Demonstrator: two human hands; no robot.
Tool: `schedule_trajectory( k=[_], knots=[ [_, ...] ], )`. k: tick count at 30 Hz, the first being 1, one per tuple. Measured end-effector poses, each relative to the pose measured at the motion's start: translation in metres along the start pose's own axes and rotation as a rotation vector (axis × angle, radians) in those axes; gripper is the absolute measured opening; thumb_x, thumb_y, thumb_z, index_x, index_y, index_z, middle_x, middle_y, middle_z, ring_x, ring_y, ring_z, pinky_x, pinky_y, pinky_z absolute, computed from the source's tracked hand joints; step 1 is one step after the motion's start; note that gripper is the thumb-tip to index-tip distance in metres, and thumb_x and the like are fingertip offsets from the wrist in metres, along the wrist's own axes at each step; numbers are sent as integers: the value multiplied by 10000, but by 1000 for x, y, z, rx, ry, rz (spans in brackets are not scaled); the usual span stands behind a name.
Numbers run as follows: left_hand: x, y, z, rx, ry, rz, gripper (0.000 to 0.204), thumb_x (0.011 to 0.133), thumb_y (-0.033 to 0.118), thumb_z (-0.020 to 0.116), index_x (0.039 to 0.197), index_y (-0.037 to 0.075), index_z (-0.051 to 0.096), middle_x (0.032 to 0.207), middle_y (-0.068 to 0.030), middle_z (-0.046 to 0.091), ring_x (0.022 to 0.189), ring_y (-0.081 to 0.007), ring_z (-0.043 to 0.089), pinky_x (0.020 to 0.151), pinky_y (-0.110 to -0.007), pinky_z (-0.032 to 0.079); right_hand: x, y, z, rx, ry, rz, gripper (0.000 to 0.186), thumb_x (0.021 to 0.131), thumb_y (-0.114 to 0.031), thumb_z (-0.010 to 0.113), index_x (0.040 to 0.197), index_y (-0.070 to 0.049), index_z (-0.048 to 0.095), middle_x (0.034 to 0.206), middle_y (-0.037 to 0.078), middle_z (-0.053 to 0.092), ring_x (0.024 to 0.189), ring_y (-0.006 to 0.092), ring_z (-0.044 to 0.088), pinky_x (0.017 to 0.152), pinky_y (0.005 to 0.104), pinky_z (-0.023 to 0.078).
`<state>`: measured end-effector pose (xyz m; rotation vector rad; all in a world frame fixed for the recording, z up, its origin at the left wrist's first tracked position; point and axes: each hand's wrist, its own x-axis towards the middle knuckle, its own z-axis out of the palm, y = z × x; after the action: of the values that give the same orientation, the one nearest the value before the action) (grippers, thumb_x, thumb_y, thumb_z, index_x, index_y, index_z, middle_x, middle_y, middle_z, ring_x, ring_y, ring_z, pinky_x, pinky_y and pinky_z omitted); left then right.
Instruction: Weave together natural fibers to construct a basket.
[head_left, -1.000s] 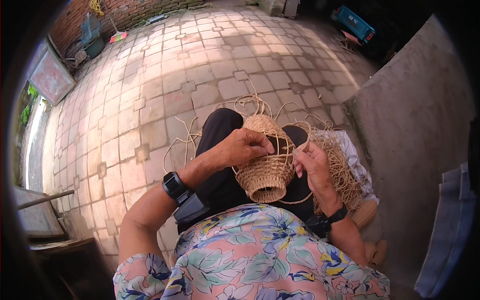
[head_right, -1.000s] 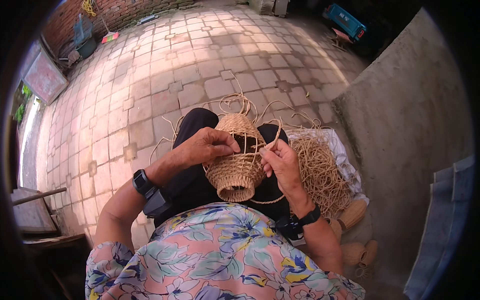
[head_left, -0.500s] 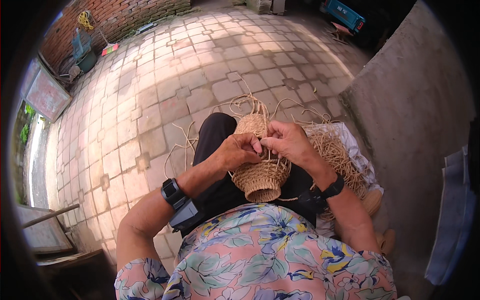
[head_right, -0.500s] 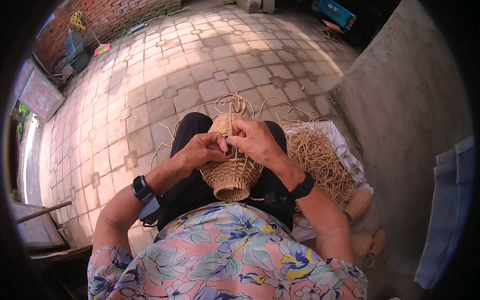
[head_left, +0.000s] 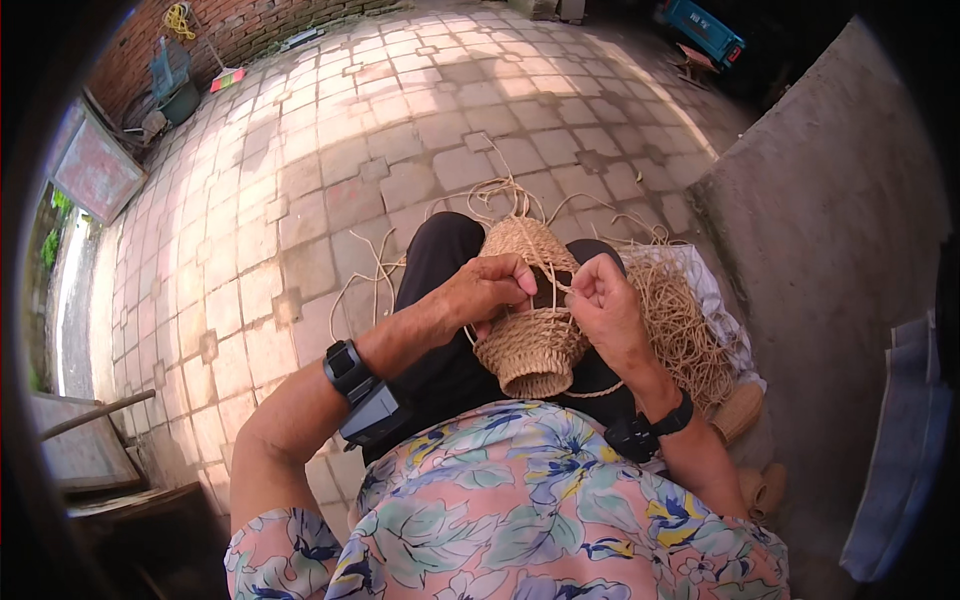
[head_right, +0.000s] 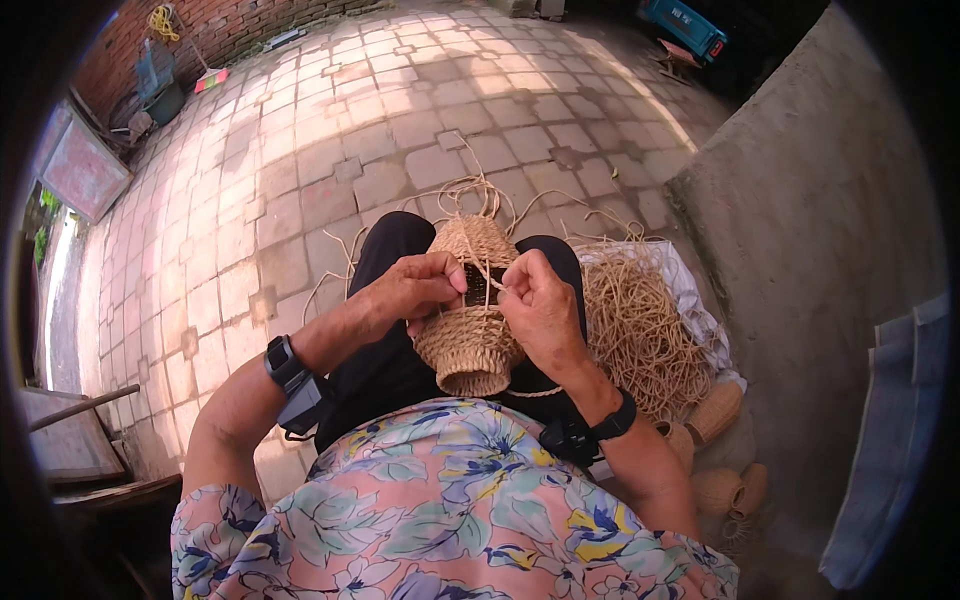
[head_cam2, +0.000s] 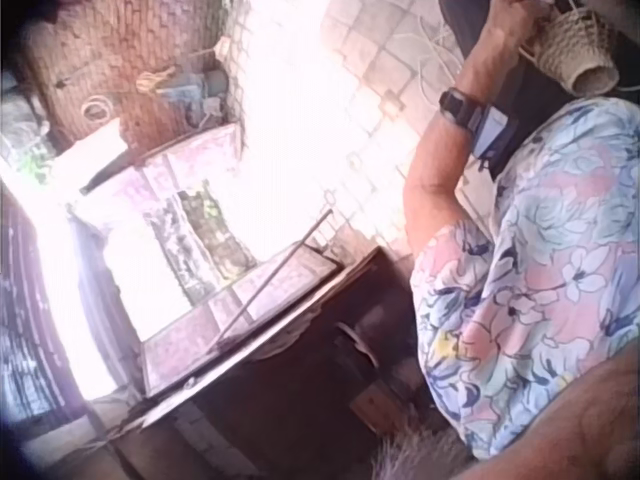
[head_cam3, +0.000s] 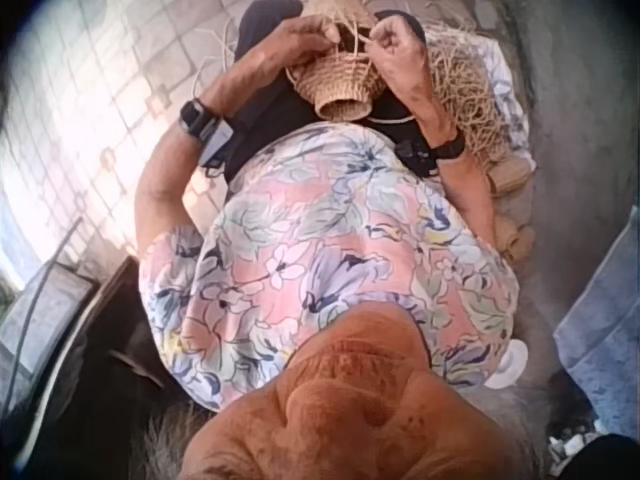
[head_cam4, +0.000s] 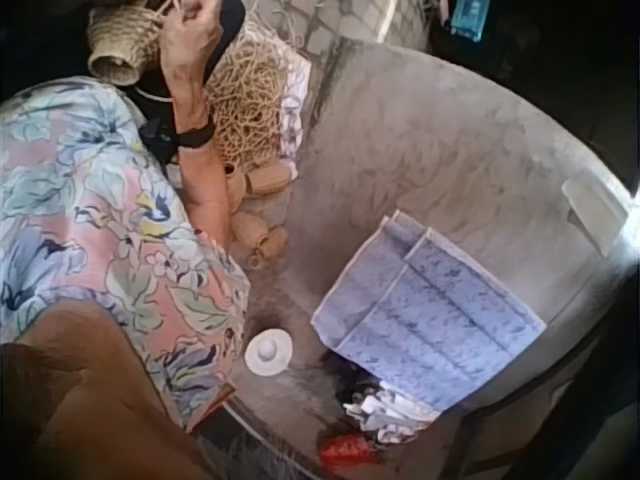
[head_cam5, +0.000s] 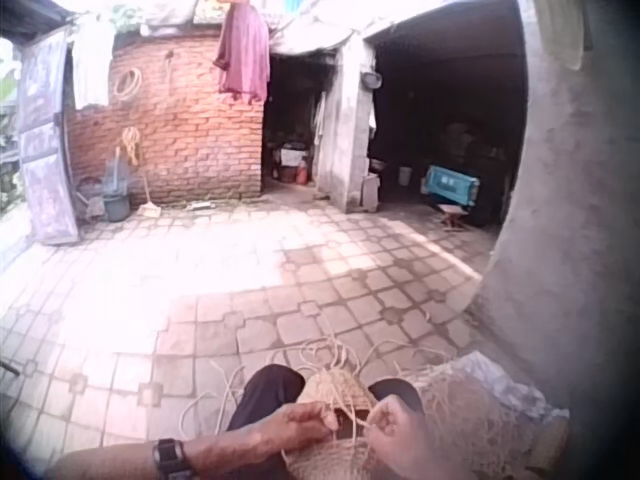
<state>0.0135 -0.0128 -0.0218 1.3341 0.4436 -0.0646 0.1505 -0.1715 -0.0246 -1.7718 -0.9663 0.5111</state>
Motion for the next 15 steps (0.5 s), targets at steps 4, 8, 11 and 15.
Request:
schedule_trajectory(
  k=[4, 8, 11, 15],
  knots=[
    [-1, 0, -2, -34, -84, 4, 98, 884, 115, 521, 958, 91, 581, 776, 13, 602, 518, -24, 455, 410, -182, 367, -13, 1, -2, -128, 62, -28, 145, 769, 32, 581, 851, -24, 475, 685, 9, 501, 591, 59, 463, 549, 233, 426],
    [0, 4, 0, 87, -61, 51, 160, 877, 110, 528, 1008, 73, 613, 777, 7, 608, 537, -40, 489, 427, -197, 406, -15, 6, -2, -36, 95, -25, 138, 786, 30, 581, 848, -24, 470, 692, 2, 499, 594, 51, 467, 542, 221, 419],
    [-2, 13, 4, 341, -59, 93, 223, 857, 91, 534, 1047, 42, 639, 784, -2, 612, 559, -65, 524, 444, -213, 439, -18, 7, -4, 103, 46, -4, 151, 807, 10, 609, 865, -22, 473, 695, 3, 499, 598, 43, 481, 538, 214, 417],
    [3, 29, -3, 478, -225, 29, 269, 846, 97, 517, 1065, 25, 656, 782, -9, 614, 568, -78, 538, 462, -220, 455, -25, 4, -17, 141, 2, 5, 113, 828, -30, 640, 853, -6, 533, 722, 12, 520, 590, 54, 495, 539, 233, 428]
  ],
)
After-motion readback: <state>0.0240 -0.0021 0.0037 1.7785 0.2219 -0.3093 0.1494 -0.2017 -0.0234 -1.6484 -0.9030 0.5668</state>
